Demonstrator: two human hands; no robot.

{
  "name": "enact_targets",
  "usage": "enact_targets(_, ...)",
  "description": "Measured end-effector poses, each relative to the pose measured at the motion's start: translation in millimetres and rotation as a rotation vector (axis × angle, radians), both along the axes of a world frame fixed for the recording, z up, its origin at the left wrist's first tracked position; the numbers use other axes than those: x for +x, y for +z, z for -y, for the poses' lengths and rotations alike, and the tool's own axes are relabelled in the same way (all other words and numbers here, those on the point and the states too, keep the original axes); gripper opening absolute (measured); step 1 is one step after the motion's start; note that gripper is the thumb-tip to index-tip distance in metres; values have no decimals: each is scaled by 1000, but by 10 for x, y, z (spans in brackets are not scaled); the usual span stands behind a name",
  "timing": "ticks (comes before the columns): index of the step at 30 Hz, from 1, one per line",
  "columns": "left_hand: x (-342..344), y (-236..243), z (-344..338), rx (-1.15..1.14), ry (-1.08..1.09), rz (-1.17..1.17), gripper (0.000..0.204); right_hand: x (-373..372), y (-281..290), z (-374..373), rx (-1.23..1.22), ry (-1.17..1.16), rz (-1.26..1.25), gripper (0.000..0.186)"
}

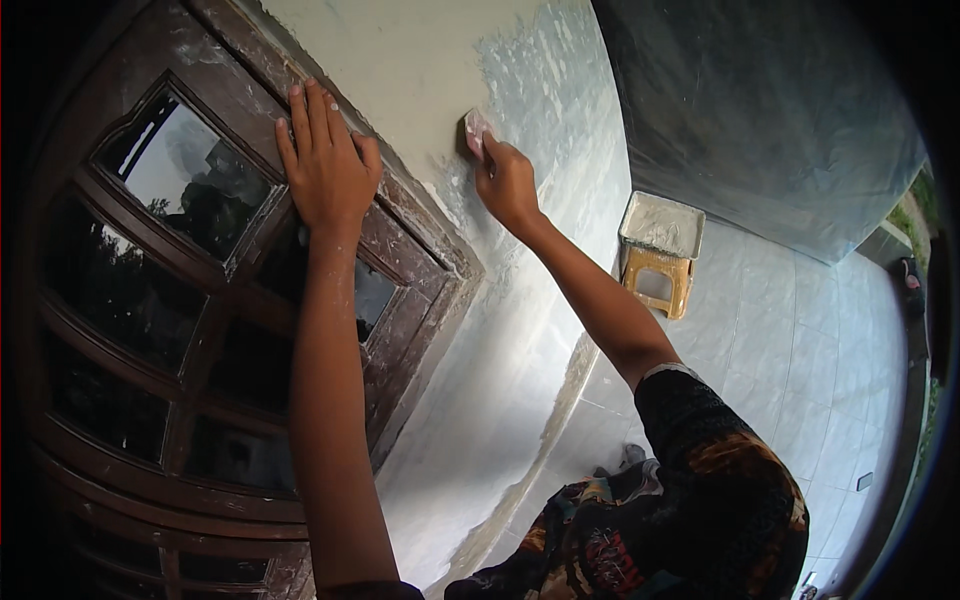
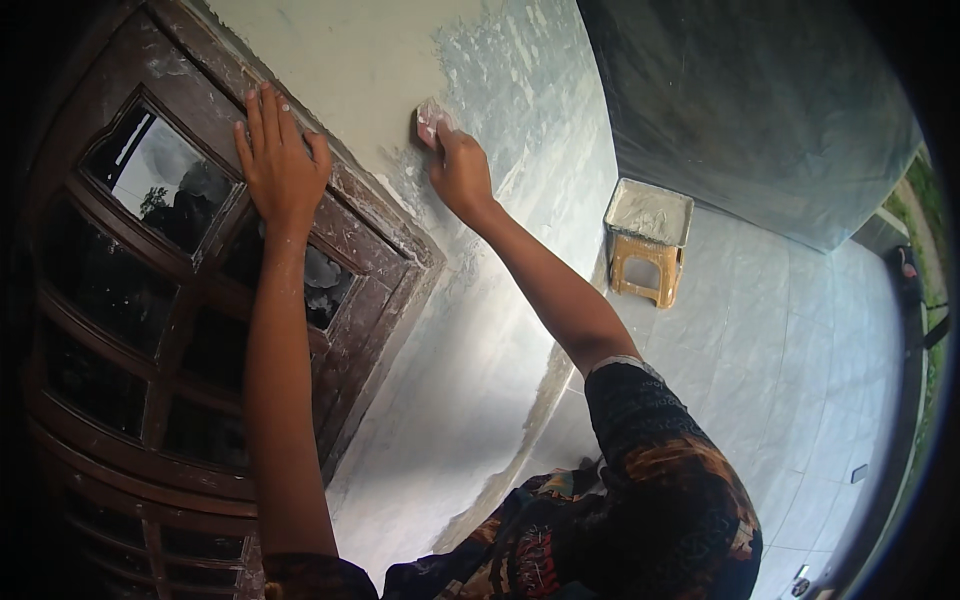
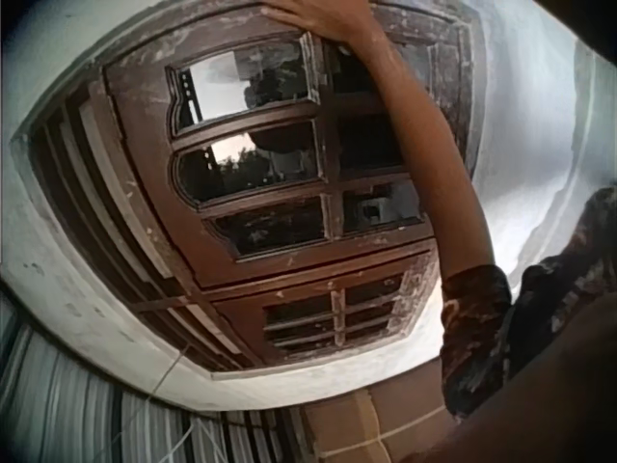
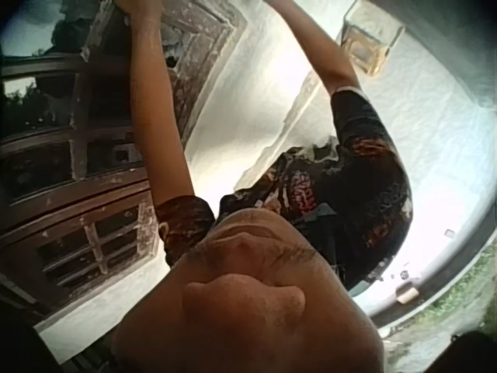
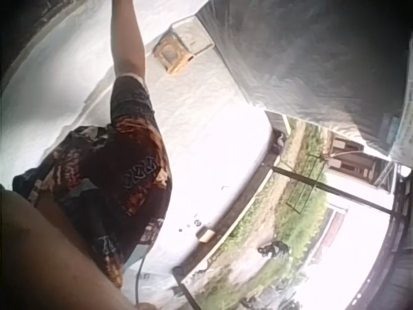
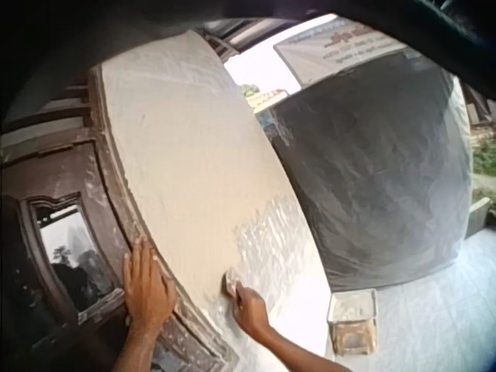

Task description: The person applies wall filler to a damaged section of a wall using a putty knife.

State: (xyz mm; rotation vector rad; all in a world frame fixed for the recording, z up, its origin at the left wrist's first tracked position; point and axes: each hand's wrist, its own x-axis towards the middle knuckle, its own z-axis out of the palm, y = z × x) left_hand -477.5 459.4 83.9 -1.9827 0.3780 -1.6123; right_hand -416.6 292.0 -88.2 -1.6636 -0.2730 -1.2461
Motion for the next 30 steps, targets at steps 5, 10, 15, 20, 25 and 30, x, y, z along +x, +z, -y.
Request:
enact_targets(5,27,-18,-166,-26,-95,13,47,-1042,-568,-265,108,391,-213,30)
enact_targets(10,56,41,-157,-65,-439,29,44,-1265,-498,395,852,1050,-453,13)
enact_targets(15,129,40,-22,-171,-637,16,45,-1073,-387,973,955,1041,-447,12)
enact_targets(20,235,-99,631,-237,-739,-24,46,-804,-445,1525,1022,1020,-442,13)
enact_targets(25,517,-538,1497,-299,-791,-113,47,-460,-654,2164,983,1084,-496,15)
enact_targets(30,922,-1268,2193,-402,-816,-297,47,-169,-875,2798,1004,1020,-586,16)
